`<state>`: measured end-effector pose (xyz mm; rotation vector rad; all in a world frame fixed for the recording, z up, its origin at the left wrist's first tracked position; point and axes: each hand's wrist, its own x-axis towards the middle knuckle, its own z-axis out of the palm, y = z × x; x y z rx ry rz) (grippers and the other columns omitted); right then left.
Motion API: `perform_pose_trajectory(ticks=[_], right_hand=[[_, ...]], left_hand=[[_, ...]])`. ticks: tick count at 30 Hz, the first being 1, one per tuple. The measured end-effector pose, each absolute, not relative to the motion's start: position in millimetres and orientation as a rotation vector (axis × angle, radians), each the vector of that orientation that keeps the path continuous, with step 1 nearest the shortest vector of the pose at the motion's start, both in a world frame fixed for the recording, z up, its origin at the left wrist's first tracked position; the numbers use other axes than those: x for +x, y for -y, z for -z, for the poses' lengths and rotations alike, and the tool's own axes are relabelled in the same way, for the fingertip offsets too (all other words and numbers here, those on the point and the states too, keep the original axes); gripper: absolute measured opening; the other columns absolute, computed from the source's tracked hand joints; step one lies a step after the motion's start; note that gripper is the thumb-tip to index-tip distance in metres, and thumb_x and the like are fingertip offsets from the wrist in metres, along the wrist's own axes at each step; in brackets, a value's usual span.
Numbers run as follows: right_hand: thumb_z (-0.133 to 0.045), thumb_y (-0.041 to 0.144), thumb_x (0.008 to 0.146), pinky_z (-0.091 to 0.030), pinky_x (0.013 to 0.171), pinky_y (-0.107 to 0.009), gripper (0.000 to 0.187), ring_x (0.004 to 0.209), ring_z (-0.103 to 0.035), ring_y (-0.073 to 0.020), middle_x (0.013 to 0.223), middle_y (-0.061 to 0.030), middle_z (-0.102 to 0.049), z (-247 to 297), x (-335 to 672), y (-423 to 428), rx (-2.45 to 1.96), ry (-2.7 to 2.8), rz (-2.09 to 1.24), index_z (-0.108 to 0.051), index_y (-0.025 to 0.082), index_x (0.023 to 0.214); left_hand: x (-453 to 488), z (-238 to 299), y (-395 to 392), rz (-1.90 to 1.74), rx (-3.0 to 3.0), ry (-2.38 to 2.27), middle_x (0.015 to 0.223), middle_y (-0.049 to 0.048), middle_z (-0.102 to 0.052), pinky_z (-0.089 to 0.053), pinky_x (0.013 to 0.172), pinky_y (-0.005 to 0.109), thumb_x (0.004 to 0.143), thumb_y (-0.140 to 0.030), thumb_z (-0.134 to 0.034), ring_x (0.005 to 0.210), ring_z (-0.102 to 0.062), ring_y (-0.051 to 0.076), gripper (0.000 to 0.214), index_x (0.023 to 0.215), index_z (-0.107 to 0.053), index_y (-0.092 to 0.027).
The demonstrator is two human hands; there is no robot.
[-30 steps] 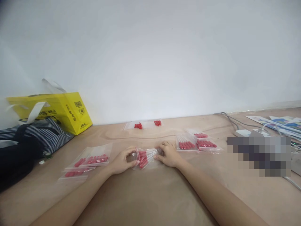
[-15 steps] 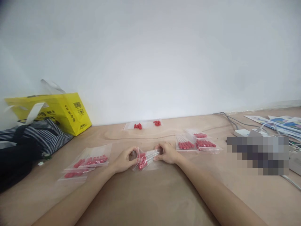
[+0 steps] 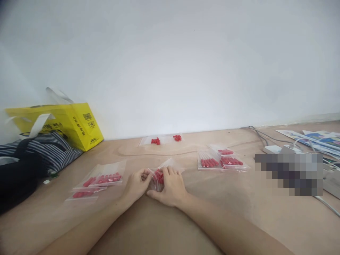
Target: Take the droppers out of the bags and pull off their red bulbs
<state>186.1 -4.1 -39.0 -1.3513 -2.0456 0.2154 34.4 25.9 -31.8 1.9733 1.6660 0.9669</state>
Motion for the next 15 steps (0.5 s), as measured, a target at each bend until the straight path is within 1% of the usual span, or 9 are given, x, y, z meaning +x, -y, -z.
perform_pose_trajectory(ticks=[3, 6, 8, 9, 10, 12, 13, 14, 15], right_hand=[[-0.053, 0.035, 0.071, -0.034, 0.075, -0.033, 0.034, 0.088, -0.048, -0.0208, 0.095, -0.0080, -0.054, 44.4, 186.4, 2.4, -1.353, 2.049, -0.188, -0.046, 0.017, 0.100], [-0.046, 0.023, 0.076, -0.035, 0.073, -0.031, 0.017, 0.082, -0.049, -0.0181, 0.090, -0.0063, -0.055, 47.9, 205.9, -4.0, -1.310, 2.067, -0.243, -0.047, 0.017, 0.091], [-0.043, 0.016, 0.076, -0.037, 0.069, -0.028, 0.008, 0.077, -0.050, -0.0156, 0.083, -0.0039, -0.055, 48.8, 223.4, -8.9, -1.233, 2.119, -0.322, -0.048, 0.018, 0.082], [-0.041, 0.013, 0.075, -0.037, 0.067, -0.026, 0.009, 0.075, -0.050, -0.0147, 0.081, -0.0033, -0.054, 48.7, 231.8, -11.0, -1.200, 2.123, -0.355, -0.048, 0.019, 0.079], [-0.041, 0.011, 0.075, -0.038, 0.066, -0.025, 0.011, 0.074, -0.050, -0.0142, 0.081, -0.0032, -0.054, 48.3, 239.3, -12.7, -1.187, 2.103, -0.369, -0.048, 0.019, 0.078], [-0.043, 0.010, 0.072, -0.039, 0.066, -0.026, 0.013, 0.074, -0.050, -0.0145, 0.082, -0.0037, -0.054, 46.5, 250.1, -13.9, -1.187, 2.040, -0.356, -0.049, 0.018, 0.080], [-0.045, 0.011, 0.071, -0.039, 0.067, -0.027, 0.013, 0.076, -0.050, -0.0151, 0.083, -0.0041, -0.054, 45.1, 253.1, -13.4, -1.178, 2.023, -0.339, -0.050, 0.018, 0.081], [-0.048, 0.013, 0.071, -0.039, 0.069, -0.028, 0.013, 0.077, -0.050, -0.0158, 0.084, -0.0043, -0.055, 43.7, 254.4, -12.3, -1.156, 2.026, -0.325, -0.052, 0.019, 0.082], [-0.050, 0.015, 0.070, -0.038, 0.072, -0.029, 0.013, 0.080, -0.050, -0.0164, 0.086, -0.0044, -0.055, 42.2, 253.9, -10.8, -1.121, 2.052, -0.320, -0.054, 0.019, 0.082]], left_hand=[[32.0, 38.1, -9.7, -0.946, 2.030, -1.522, 0.062, -0.0003, -0.063, -0.038, 0.053, 0.022, 0.076, -0.030, -0.046, 0.057, -0.056, 0.014, 0.020, 0.068, -0.060, -0.018], [28.0, 37.0, 7.1, -0.823, 2.173, -1.345, 0.057, -0.0012, -0.059, -0.037, 0.050, 0.022, 0.077, -0.036, -0.046, 0.051, -0.051, 0.013, 0.024, 0.076, -0.063, -0.019], [24.9, 29.3, 8.0, -0.778, 2.281, -1.237, 0.058, -0.0012, -0.057, -0.039, 0.055, 0.022, 0.076, -0.036, -0.048, 0.053, -0.050, 0.013, 0.024, 0.087, -0.063, -0.020], [23.4, 24.0, 3.7, -0.785, 2.335, -1.207, 0.061, -0.0006, -0.057, -0.040, 0.060, 0.023, 0.076, -0.035, -0.048, 0.057, -0.051, 0.013, 0.026, 0.093, -0.061, -0.020], [21.9, 18.4, -3.6, -0.801, 2.385, -1.198, 0.067, 0.0007, -0.058, -0.041, 0.066, 0.025, 0.076, -0.034, -0.048, 0.064, -0.053, 0.015, 0.027, 0.096, -0.060, -0.020], [19.2, 8.9, -23.9, -0.788, 2.508, -1.119, 0.091, 0.0053, -0.060, -0.037, 0.083, 0.032, 0.072, -0.034, -0.053, 0.088, -0.052, 0.020, 0.038, 0.107, -0.054, -0.020], [18.1, 6.0, -34.8, -0.720, 2.559, -1.048, 0.108, 0.0072, -0.055, -0.032, 0.091, 0.036, 0.069, -0.036, -0.057, 0.103, -0.047, 0.023, 0.046, 0.112, -0.051, -0.020], [17.2, 4.8, -44.5, -0.656, 2.577, -1.005, 0.121, 0.0078, -0.048, -0.027, 0.096, 0.038, 0.068, -0.037, -0.058, 0.113, -0.039, 0.024, 0.052, 0.116, -0.048, -0.021], [16.5, 5.1, -52.2, -0.579, 2.572, -0.970, 0.127, 0.0075, -0.043, -0.024, 0.098, 0.039, 0.068, -0.038, -0.059, 0.118, -0.034, 0.025, 0.056, 0.119, -0.045, -0.021]])
